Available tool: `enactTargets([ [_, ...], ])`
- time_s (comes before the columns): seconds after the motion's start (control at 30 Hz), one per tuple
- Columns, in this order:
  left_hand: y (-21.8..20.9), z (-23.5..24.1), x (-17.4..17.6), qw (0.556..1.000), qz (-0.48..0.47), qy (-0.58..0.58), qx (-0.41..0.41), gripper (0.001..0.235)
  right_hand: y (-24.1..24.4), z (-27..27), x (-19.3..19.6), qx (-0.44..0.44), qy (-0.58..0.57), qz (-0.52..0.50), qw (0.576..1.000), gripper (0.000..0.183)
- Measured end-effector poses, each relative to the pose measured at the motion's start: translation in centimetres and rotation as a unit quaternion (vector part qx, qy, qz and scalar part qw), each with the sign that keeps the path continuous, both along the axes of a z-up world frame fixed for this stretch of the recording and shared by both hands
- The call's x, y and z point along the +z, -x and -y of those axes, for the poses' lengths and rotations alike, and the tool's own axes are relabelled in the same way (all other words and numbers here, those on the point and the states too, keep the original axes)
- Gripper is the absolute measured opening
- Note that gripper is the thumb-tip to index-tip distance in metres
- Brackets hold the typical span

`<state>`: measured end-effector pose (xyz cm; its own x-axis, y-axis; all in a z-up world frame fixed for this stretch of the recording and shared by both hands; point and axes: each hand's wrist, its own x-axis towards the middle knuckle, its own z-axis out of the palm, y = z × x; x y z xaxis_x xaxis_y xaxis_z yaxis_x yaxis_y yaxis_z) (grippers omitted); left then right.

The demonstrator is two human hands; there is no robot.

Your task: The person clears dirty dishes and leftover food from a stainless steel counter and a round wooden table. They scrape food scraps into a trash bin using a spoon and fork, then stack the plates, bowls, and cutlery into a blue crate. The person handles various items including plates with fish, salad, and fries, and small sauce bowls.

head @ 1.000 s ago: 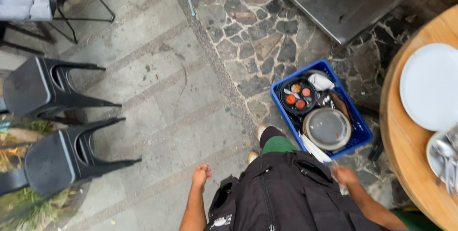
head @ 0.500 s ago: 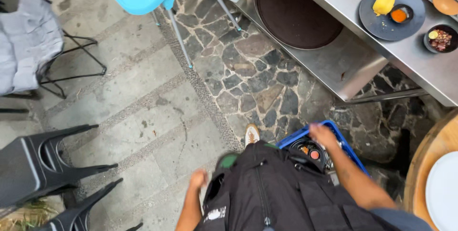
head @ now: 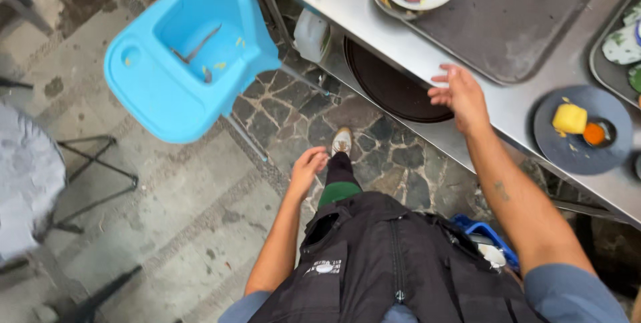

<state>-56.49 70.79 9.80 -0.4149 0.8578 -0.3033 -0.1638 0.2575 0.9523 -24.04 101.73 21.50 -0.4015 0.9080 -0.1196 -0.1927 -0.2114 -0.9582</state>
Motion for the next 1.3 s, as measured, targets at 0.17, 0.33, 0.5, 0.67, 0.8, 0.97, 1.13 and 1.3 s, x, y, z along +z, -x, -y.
enactTargets([
  [0.17,4.6,-17.4,6.8,0.992,-0.05,-0.037,-0.105,0.033,7.9,-12.4,3.4,-0.118,0.018,0.121,0.986,0.041],
  [0.33,12.8,-31.3,10.9,0.993,0.032,-0.104,0.04,0.039,10.6,-16.3,5.4,-0.188,-0.023,0.29,0.938,0.029],
  [0.5,15.7,-36.6,12.7,1.0,-0.005,-0.025,0.002,0.032,10.3,-17.1,5.7,-0.198,-0.019,0.249,0.948,0.017],
  [0.67,9.8,-37.3,13.3,0.993,-0.01,-0.005,-0.117,0.031,7.8,-17.4,5.6,-0.223,0.001,0.143,0.964,0.014],
  [0.8,6.0,-38.8,14.6,0.99,-0.002,0.01,-0.14,0.034,3.9,-17.7,5.6,-0.271,-0.003,0.074,0.96,0.012],
  [0.97,3.2,-42.9,16.3,0.986,-0.093,0.038,-0.136,0.052,-2.0,-17.7,3.9,-0.297,-0.013,0.085,0.951,0.011],
  [1.13,2.3,-44.7,18.1,0.979,-0.149,0.064,-0.12,0.055,-4.1,-16.2,-0.2,-0.326,0.021,0.093,0.941,0.012],
  [1.3,2.0,-44.1,18.6,0.986,-0.109,0.059,-0.115,0.054,-3.8,-14.7,-0.1,-0.322,0.046,0.076,0.943,0.012],
])
